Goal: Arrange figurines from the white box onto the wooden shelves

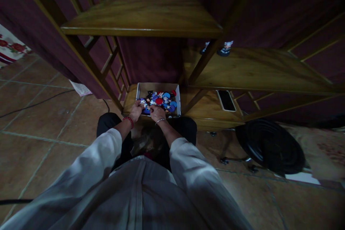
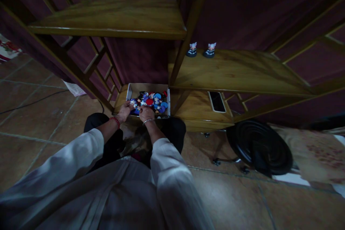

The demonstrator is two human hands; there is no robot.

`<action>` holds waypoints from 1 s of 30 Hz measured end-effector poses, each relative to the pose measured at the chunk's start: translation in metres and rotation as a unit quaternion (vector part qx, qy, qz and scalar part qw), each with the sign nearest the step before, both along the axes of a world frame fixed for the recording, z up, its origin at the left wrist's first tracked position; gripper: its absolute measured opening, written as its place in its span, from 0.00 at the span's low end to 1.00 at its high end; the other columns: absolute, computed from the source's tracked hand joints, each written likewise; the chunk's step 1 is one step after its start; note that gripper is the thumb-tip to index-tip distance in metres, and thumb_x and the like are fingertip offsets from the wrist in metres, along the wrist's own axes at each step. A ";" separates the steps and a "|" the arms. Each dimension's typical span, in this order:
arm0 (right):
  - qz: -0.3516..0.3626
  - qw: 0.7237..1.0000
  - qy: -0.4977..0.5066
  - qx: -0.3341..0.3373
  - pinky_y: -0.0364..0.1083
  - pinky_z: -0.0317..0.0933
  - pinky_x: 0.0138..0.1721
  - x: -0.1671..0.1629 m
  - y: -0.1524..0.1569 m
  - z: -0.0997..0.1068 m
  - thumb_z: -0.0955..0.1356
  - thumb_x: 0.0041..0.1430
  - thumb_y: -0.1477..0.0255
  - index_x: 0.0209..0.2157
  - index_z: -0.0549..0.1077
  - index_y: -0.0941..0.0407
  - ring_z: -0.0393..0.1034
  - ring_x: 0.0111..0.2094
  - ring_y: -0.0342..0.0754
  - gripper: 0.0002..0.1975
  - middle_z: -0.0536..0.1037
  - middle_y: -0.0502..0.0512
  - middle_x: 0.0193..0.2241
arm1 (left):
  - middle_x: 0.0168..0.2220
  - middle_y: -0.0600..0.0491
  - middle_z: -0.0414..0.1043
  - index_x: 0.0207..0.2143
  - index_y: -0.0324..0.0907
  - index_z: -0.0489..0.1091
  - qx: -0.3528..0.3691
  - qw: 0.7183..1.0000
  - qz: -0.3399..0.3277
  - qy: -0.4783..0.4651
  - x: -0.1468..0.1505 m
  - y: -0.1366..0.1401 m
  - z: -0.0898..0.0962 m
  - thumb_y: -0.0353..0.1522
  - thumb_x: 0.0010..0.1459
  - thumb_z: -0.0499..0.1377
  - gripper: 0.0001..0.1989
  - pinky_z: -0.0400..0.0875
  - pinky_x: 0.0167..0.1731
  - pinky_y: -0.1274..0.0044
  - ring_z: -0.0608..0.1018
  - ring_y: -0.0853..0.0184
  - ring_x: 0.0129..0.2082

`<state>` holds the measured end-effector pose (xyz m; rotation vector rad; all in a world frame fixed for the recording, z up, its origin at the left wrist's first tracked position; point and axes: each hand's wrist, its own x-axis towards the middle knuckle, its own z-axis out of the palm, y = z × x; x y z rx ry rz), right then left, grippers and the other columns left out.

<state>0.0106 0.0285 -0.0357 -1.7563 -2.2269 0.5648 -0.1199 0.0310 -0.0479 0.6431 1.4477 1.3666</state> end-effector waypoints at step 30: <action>-0.024 0.999 -0.028 -0.018 0.43 0.59 0.39 -0.007 0.001 0.007 0.59 0.55 0.71 0.39 0.72 0.50 0.70 0.38 0.47 0.13 0.76 0.51 0.37 | 0.25 0.58 0.65 0.30 0.41 0.66 0.034 0.999 -0.011 -0.004 -0.001 0.006 -0.008 0.25 0.49 0.57 0.05 0.67 0.33 0.79 0.70 0.73 0.27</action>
